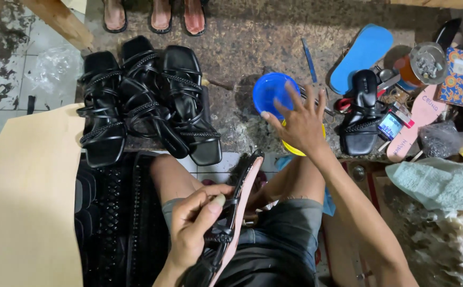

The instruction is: Assembling sandals by applying adhesive to the sole and upper components and pressing them together for bonding.

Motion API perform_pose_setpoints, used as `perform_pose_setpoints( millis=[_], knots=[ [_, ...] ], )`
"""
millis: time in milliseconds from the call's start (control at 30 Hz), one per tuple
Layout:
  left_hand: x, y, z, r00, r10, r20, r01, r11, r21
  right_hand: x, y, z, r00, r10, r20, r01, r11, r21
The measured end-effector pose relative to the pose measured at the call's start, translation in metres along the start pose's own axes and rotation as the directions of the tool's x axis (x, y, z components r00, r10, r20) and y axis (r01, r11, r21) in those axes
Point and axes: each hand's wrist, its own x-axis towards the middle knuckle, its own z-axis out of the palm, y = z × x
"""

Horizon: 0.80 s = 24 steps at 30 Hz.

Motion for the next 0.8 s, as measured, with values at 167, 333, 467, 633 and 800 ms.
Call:
perform_pose_setpoints(
  millis=[167, 333, 467, 633, 800],
  knots=[
    [-0.004, 0.008, -0.002, 0.986, 0.152, 0.074, -0.163, 0.969, 0.184, -0.017, -0.003, -0.002, 0.988, 0.031, -0.149, -0.034, 0.999, -0.022],
    [-0.005, 0.009, 0.0, 0.99, 0.114, 0.086, -0.125, 0.983, 0.137, -0.028, -0.02, -0.05, 0.927, 0.246, 0.282, -0.361, 0.789, 0.497],
    [-0.007, 0.017, 0.009, 0.989, 0.116, 0.094, -0.121, 0.991, 0.052, -0.063, -0.06, -0.095, 0.954, 0.224, -0.202, -0.02, 0.715, 0.699],
    [-0.019, 0.018, 0.017, 0.978, 0.142, 0.155, -0.148, 0.989, 0.03, -0.095, -0.095, -0.108, 0.923, 0.031, -0.383, 0.17, 0.862, 0.478],
    [-0.031, 0.019, 0.019, 0.958, 0.182, 0.223, -0.209, 0.972, 0.106, -0.106, -0.099, -0.127, 0.919, -0.036, -0.393, 0.159, 0.945, 0.285]
  ],
)
